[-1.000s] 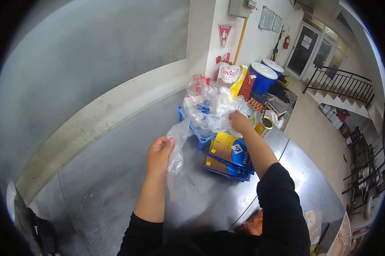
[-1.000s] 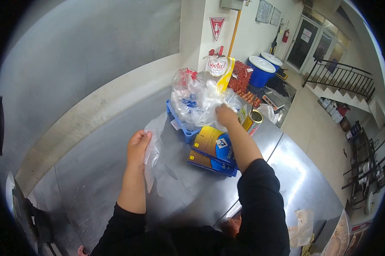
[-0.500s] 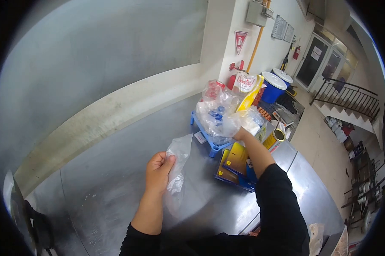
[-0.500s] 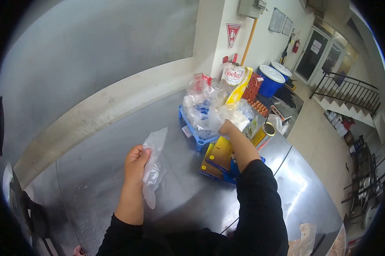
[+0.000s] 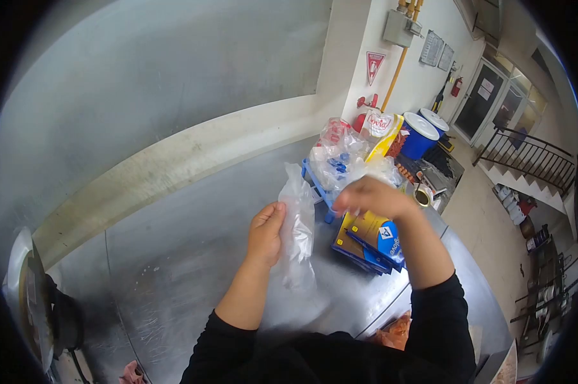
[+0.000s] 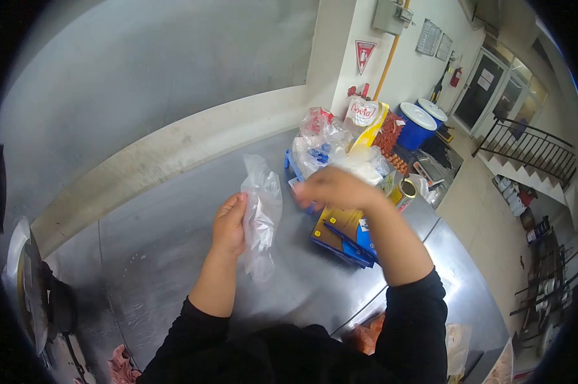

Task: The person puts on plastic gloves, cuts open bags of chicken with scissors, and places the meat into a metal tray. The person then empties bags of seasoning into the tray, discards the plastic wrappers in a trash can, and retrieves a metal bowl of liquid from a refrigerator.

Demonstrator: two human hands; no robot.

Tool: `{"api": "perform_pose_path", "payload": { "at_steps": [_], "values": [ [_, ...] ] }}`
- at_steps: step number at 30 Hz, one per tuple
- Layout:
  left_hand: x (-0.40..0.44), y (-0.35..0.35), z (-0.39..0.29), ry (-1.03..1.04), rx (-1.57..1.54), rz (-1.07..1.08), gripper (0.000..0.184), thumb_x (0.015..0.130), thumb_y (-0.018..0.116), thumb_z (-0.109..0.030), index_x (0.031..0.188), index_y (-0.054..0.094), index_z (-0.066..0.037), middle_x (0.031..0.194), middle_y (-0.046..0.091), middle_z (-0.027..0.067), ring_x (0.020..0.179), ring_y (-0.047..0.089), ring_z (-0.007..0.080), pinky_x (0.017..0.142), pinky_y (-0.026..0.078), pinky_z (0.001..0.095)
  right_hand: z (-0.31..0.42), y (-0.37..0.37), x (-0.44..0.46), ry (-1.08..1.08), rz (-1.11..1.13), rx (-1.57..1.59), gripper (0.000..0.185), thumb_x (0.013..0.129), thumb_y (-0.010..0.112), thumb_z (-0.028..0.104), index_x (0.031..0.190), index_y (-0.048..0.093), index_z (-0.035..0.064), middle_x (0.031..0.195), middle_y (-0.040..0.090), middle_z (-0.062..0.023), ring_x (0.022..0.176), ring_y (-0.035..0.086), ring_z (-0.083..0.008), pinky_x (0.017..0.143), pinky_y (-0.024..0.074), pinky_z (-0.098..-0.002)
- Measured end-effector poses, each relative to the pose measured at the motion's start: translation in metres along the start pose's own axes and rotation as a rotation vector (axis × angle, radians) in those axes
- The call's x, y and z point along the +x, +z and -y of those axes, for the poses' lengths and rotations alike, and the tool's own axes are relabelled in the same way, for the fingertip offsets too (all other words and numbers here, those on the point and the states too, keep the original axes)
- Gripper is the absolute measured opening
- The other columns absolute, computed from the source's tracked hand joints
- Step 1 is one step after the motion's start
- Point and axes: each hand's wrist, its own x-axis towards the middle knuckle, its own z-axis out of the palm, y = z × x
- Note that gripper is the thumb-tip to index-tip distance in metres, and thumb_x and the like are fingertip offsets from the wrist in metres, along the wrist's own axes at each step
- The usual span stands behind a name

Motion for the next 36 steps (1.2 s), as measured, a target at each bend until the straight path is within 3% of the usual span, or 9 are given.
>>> {"api": "perform_pose_path", "payload": {
  "at_steps": [2,5,12,15,18,24,28,33,36],
  "values": [
    [-0.006,0.002,0.004,0.269,0.446,-0.005,0.021,0.086,0.05,-0.018,0.088,0.059,0.001,0.081,0.058,0.0061,0.075,0.054,0.0128,0.068,0.041,0.0232,0.014,0.053,-0.006,-0.32,-0.234,-0.125,0.046,0.077,0.056,0.045,0.076,0.063,0.0003,0.07,0.062,-0.0086,0.062,0.058,-0.0158,0.058,0.0464,-0.0304],
    [-0.022,0.009,0.001,0.547,0.744,-0.031,0.02,0.085,0.05,-0.016,0.085,0.059,0.002,0.079,0.057,0.0077,0.074,0.053,0.0146,0.066,0.041,0.0234,0.041,0.083,-0.008,-0.074,-0.379,-0.29,0.042,0.076,0.059,0.039,0.075,0.061,-0.0028,0.071,0.06,-0.01,0.063,0.057,-0.0169,0.058,0.046,-0.0319],
    [-0.078,0.005,-0.03,0.406,0.782,-0.148,0.026,0.079,0.059,-0.022,0.091,0.057,0.001,0.08,0.056,0.0082,0.07,0.052,0.0162,0.064,0.043,0.0262,0.04,0.102,-0.034,-0.094,-0.311,0.768,0.029,0.071,0.068,0.021,0.082,0.055,-0.0025,0.075,0.055,-0.0044,0.063,0.052,-0.0124,0.056,0.0424,-0.0261],
    [-0.135,0.038,-0.058,0.794,0.876,-0.336,0.041,0.074,0.065,-0.031,0.099,0.055,-0.001,0.086,0.057,0.0105,0.072,0.053,0.0166,0.064,0.043,0.0273,0.05,0.117,-0.061,-0.239,-0.334,0.718,0.033,0.071,0.068,0.02,0.088,0.053,-0.0041,0.079,0.054,-0.0049,0.064,0.049,-0.0117,0.057,0.0407,-0.0252],
    [-0.168,0.039,-0.05,0.362,0.897,0.139,0.051,0.07,0.067,-0.037,0.103,0.053,-0.001,0.09,0.058,0.0125,0.075,0.054,0.0165,0.066,0.044,0.0268,0.071,0.15,-0.103,-0.305,-0.283,0.707,0.03,0.072,0.067,0.021,0.085,0.056,-0.003,0.075,0.054,-0.0027,0.063,0.048,-0.01,0.057,0.0394,-0.0244],
    [-0.273,0.053,-0.083,0.014,1.097,0.212,0.039,0.076,0.061,-0.023,0.105,0.052,0.002,0.089,0.059,0.0085,0.076,0.056,0.0151,0.067,0.046,0.0287,0.09,0.199,-0.214,-0.184,-0.566,0.809,0.029,0.077,0.063,0.025,0.084,0.057,-0.0025,0.073,0.055,-0.0049,0.067,0.049,-0.0099,0.057,0.0407,-0.0245],
    [-0.331,0.031,-0.11,-0.009,0.407,0.137,0.026,0.075,0.054,-0.016,0.096,0.055,0.0,0.079,0.059,0.0075,0.068,0.057,0.0189,0.061,0.048,0.0323,0.068,0.204,-0.276,-0.39,-0.854,0.38,0.015,0.072,0.056,0.009,0.084,0.054,0.0002,0.071,0.052,-0.0027,0.068,0.047,-0.0097,0.057,0.0397,-0.0232],
    [-0.375,0.008,-0.131,-0.123,0.146,0.339,0.019,0.072,0.047,-0.009,0.087,0.055,0.0,0.073,0.055,0.0084,0.066,0.056,0.0202,0.06,0.049,0.0364,0.1,0.239,-0.336,-0.546,-0.718,0.409,0.04,0.061,0.046,-0.001,0.1,0.047,0.0044,0.076,0.05,-0.0023,0.068,0.046,-0.0093,0.061,0.0389,-0.022],
    [-0.399,0.008,-0.135,-0.231,0.016,0.532,0.019,0.071,0.048,-0.011,0.085,0.054,-0.001,0.074,0.055,0.0093,0.064,0.056,0.0199,0.06,0.049,0.0401,0.136,0.263,-0.34,-0.676,-0.622,-0.018,0.061,0.066,0.063,0.012,0.122,0.04,0.0092,0.093,0.054,-0.0054,0.078,0.051,-0.0123,0.068,0.0394,-0.0238]
  ]
}}
